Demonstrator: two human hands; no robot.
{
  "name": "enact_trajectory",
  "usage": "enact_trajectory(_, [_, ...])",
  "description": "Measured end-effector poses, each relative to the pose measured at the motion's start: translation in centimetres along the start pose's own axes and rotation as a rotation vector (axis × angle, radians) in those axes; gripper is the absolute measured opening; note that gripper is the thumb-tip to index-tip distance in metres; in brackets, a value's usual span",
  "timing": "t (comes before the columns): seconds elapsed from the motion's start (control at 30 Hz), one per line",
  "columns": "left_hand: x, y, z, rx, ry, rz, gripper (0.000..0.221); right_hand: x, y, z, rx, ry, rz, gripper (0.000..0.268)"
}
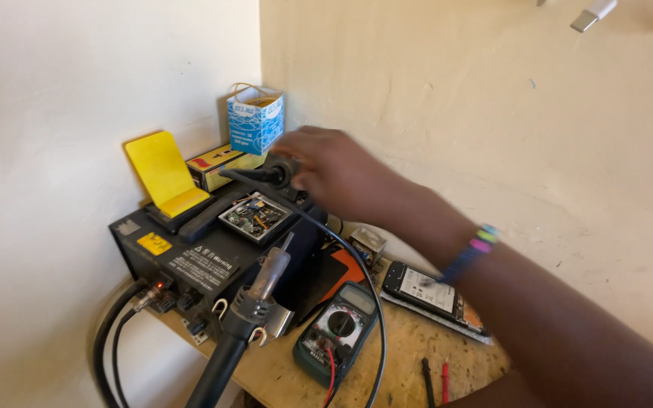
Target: Repairing and reassembling a smartphone by soldering internal wires and adjusting motherboard components.
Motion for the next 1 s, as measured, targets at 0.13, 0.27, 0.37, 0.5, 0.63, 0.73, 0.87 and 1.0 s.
enact_trajectory(0.13, [4.1, 0.8, 7.6, 0.034, 0.01, -0.005, 0.049, 2.2, 8.6, 7.8, -0.121, 0.057, -0.331, 0.028])
enact_trajectory(0.27, [2.4, 0.6, 10.4, -0.06, 0.019, -0.051, 0.054, 7.0, 19.1, 15.3, -0.471, 0.102, -1.13, 0.011])
enact_trajectory(0.37, [4.9, -0.4, 9.8, -0.096, 0.096, -0.087, 0.024, 7.0, 28.1, 17.1, -0.56, 0.046, -1.109, 0.013])
enact_trajectory(0.5, [4.3, 0.1, 9.5, 0.128, 0.026, -0.017, 0.025, 7.7, 35.4, 16.1, -0.533, 0.015, -1.324, 0.01])
enact_trajectory(0.63, [4.2, 0.2, 10.1, 0.117, -0.022, -0.014, 0.025, 7.5, 41.4, 11.2, 0.312, -0.044, -1.84, 0.02])
enact_trajectory(0.73, [4.6, 0.2, 10.8, 0.127, 0.037, 0.052, 0.03, 7.7, 43.7, 8.0, 0.55, -0.143, -1.807, 0.034])
enact_trajectory(0.87, [3.5, 0.7, 12.4, 0.101, 0.245, 0.12, 0.03, 7.9, 43.3, 8.1, 0.343, -0.168, -1.857, 0.009])
enact_trajectory(1.0, [2.4, 1.5, 11.9, 0.236, 0.559, 0.286, 0.021, 8.8, 39.1, 13.8, -0.161, -0.112, -1.829, 0.023])
Point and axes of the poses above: each hand's wrist, its own y-axis away from the middle knuckle, its own z-axis out of the back of the hand, x = y × z, the point moved 5 cm from there along -y, towards the middle knuckle, and after that the axes turned 5 degrees about x, right-handed, at the moved point
